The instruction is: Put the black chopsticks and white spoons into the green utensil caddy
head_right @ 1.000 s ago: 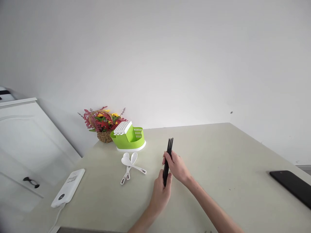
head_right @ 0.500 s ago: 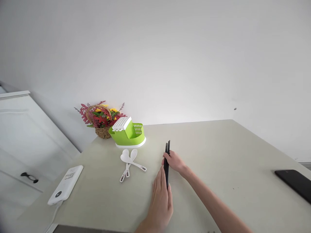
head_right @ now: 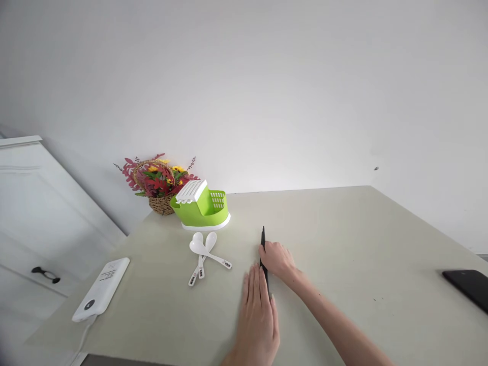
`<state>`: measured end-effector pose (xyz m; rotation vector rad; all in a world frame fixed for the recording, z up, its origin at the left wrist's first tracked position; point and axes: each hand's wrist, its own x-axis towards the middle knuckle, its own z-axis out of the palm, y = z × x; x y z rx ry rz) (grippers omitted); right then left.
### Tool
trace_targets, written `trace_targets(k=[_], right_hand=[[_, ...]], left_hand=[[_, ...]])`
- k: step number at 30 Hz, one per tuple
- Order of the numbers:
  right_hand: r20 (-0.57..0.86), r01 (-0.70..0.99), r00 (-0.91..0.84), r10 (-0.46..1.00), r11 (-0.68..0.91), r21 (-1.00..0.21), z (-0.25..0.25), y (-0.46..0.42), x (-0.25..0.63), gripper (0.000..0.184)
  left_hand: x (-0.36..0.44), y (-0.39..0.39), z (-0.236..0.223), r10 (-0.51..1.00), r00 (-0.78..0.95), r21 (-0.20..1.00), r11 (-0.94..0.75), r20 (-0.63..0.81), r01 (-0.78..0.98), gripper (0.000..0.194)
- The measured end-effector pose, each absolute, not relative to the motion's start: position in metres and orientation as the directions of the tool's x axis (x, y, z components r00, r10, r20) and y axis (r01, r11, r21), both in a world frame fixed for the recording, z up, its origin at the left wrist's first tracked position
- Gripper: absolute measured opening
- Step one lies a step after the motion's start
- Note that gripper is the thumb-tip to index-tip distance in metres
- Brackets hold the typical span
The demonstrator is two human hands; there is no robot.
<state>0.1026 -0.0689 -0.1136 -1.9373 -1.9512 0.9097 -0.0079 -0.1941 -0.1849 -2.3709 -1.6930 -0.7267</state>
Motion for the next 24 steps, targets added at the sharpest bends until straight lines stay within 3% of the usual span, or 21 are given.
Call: trace_targets(k=[4, 11, 18, 24], right_hand=[[-0.149, 0.891, -0.072, 0.986, -0.004, -0.455, -0.11, -0.075, 0.098, 0.045], [-0.073, 0.943, -0.071, 0.995, 0.042, -0.331, -0.111, -0.08, 0.096, 0.049], [-0.028, 0.955, -0.061, 0.998, 0.051, -0.294, -0.116, -0.085, 0.098, 0.05], [0.02, 0.94, -0.037, 0.999, 0.041, -0.339, -0.124, -0.088, 0.106, 0.048]], left_hand=[[-0.007, -0.195, -0.186, 0.862, 0.233, 0.195, -0.349, 0.451, 0.917, 0.078], [-0.009, -0.195, -0.182, 0.857, 0.254, 0.206, -0.375, 0.448, 0.904, 0.074], [-0.009, -0.194, -0.181, 0.857, 0.254, 0.186, -0.368, 0.449, 0.911, 0.07], [-0.011, -0.195, -0.18, 0.845, 0.273, 0.172, -0.386, 0.46, 0.906, 0.071]])
